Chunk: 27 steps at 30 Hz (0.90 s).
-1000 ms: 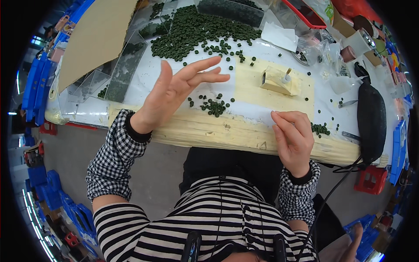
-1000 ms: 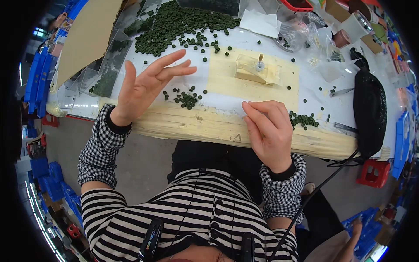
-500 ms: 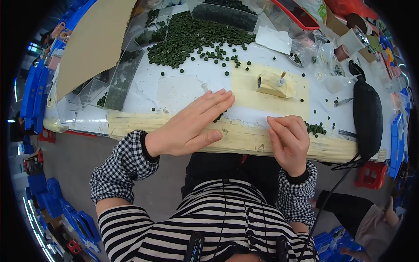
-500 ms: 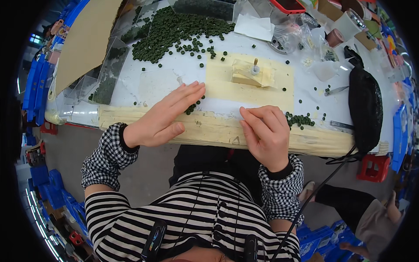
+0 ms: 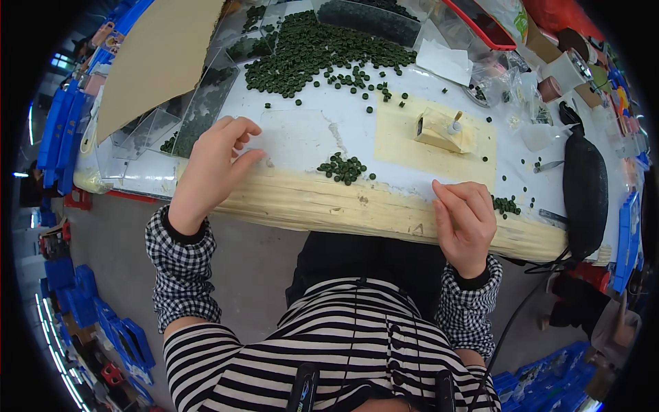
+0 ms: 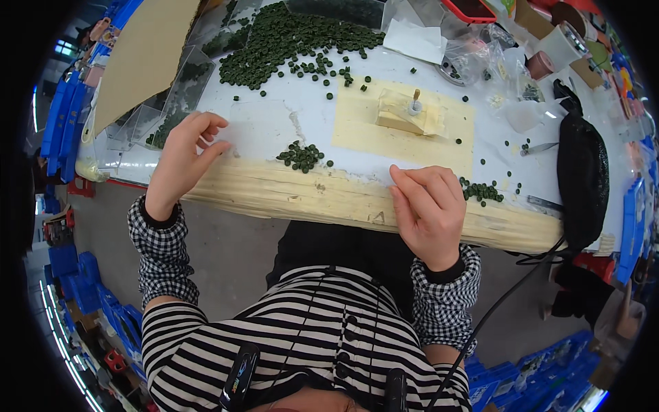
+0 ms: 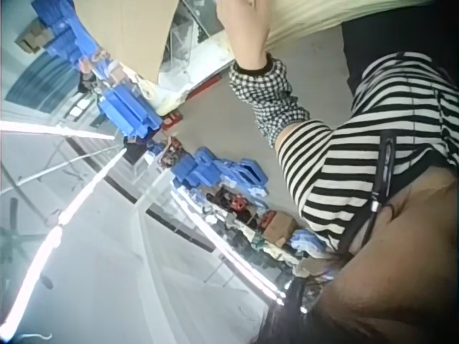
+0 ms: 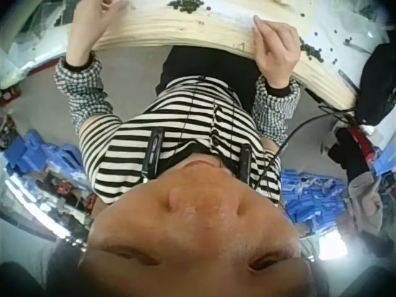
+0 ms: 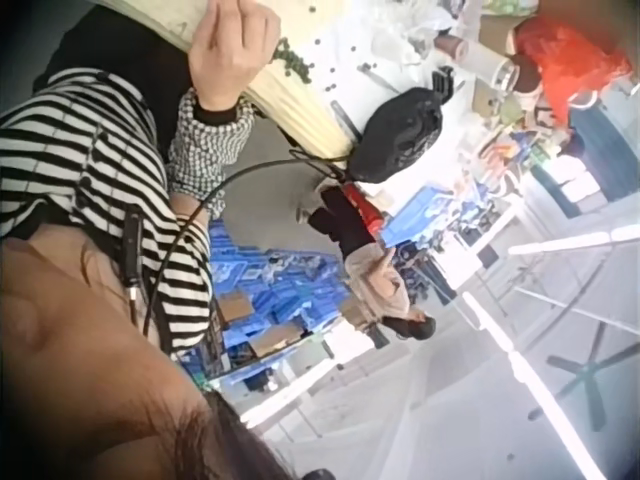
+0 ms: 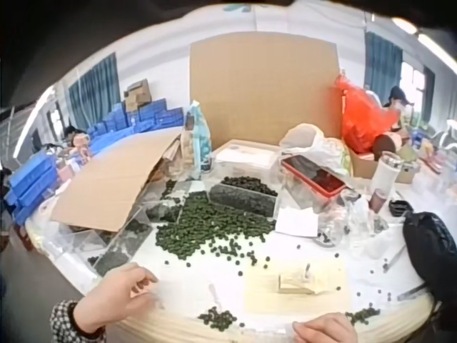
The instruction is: Assembling or sorting small green plastic toy components at a factory workbench.
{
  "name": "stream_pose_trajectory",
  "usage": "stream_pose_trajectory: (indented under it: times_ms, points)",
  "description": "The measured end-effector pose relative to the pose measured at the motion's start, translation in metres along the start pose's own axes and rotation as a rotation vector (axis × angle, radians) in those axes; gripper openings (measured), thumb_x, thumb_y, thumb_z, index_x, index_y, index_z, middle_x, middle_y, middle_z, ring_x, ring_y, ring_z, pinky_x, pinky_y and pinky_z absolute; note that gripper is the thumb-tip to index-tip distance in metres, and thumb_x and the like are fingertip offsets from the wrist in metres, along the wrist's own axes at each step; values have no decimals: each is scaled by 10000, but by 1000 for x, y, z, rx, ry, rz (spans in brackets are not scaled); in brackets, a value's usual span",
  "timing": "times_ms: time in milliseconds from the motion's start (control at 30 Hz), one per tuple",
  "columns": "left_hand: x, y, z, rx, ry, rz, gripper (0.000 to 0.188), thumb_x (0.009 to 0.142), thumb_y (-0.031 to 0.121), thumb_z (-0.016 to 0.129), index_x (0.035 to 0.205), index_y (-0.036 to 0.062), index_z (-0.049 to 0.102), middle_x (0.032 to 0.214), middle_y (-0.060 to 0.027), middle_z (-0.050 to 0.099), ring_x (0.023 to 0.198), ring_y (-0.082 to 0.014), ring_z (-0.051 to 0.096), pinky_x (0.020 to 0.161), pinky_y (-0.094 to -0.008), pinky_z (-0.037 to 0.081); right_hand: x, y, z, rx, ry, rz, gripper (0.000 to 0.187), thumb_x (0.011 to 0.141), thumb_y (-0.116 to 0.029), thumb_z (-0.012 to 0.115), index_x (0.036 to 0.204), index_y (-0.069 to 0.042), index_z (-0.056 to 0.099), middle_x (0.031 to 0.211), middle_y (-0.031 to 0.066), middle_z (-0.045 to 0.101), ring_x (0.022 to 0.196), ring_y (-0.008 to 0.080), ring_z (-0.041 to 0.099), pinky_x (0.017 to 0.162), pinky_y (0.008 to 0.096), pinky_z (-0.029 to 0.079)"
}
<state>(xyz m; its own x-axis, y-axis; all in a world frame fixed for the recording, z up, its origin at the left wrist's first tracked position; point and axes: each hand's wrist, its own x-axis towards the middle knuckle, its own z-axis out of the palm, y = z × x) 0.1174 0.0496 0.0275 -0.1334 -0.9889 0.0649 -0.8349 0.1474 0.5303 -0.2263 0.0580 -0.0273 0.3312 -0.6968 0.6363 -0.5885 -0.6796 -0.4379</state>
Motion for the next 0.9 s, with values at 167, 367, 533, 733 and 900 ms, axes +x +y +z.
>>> stream_pose_trajectory:
  times_ms: [167,367,533,733,900]
  points:
    - [-15,-26,7,-185,-18,-107,136,822,20,658,942,-28,617,804,-48,605,750,-109,554,689,-227,449,0,0,2,-9,-5,9,257,665,37,714,919,-2,690,794,74,623,721,240,563,626,326,446]
    - [-6,-15,9,-268,-101,-200,104,810,-7,659,904,-31,623,816,-29,599,756,-87,557,705,-211,452,-5,3,0,-19,45,23,257,670,46,709,923,-1,692,791,76,621,728,240,563,642,321,451]
    - [-13,-31,7,-281,-100,-75,72,798,-18,662,858,-28,624,840,-32,581,762,-92,567,713,-217,464,-11,8,-25,26,187,239,220,729,73,681,942,20,690,814,89,623,741,210,565,665,295,454]
    - [-1,-10,9,-243,-107,-15,52,803,-42,633,854,-30,625,858,-47,622,780,-96,599,730,-220,486,-16,26,-54,-74,240,346,166,781,74,658,935,24,689,838,87,630,747,166,558,683,266,447]
    - [28,56,20,-498,-185,176,106,812,-47,633,916,-28,646,904,-69,659,824,-102,635,723,-221,506,5,20,-41,-90,175,295,153,757,50,686,901,-1,692,781,74,625,735,189,561,667,282,445]
